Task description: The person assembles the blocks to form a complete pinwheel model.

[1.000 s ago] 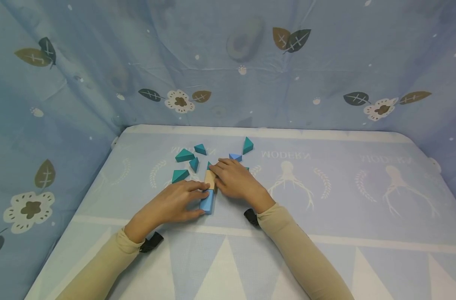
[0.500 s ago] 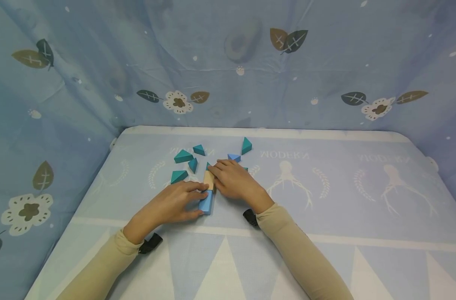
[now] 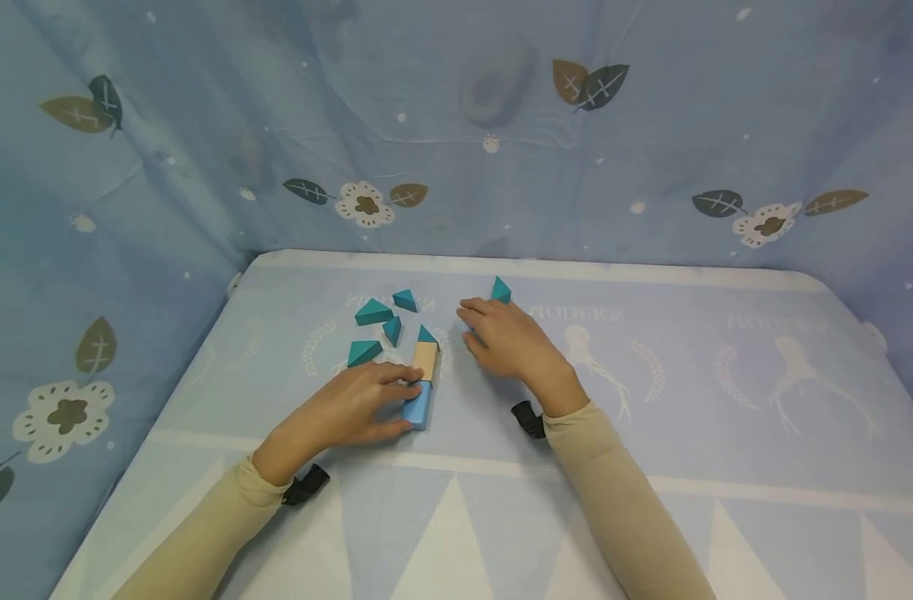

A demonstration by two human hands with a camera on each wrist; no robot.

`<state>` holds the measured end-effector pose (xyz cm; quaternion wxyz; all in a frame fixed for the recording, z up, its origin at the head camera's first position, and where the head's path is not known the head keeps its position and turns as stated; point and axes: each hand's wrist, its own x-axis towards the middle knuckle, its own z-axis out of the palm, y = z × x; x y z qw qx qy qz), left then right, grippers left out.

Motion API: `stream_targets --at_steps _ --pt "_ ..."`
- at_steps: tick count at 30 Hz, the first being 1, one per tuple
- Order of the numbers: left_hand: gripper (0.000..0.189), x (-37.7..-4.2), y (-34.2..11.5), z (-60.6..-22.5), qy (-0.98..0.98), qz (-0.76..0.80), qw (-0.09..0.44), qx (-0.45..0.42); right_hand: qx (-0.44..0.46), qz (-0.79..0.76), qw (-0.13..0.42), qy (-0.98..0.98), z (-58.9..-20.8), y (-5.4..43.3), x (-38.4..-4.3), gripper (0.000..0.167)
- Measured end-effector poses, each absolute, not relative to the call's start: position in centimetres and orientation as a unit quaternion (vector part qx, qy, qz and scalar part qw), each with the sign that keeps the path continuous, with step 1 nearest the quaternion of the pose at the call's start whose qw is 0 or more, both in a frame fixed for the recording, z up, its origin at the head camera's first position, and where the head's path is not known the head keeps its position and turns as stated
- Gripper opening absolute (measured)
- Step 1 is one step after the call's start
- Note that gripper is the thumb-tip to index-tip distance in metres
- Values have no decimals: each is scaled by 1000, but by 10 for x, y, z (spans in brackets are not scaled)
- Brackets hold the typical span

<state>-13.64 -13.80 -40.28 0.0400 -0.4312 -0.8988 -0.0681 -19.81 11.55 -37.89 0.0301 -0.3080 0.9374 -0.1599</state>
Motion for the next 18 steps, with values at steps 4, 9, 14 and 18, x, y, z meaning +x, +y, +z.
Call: stream_targets --at_steps 4,9,14,18 --pt "49 -136 -138 -403 -899 -64 38 -431 -292 -153 49 943 -377 123 -199 42" --pt "49 -137 -138 -404 -899 -60 41 -433 -282 -138 71 947 -382 122 -200 41" --pt "49 -137 -138 -404 -900 -59 38 -431 -276 -118 86 950 -386 122 -201 40" --pt "49 -136 -137 -404 -901 -59 35 -429 -273 -112 89 951 -388 122 -202 41"
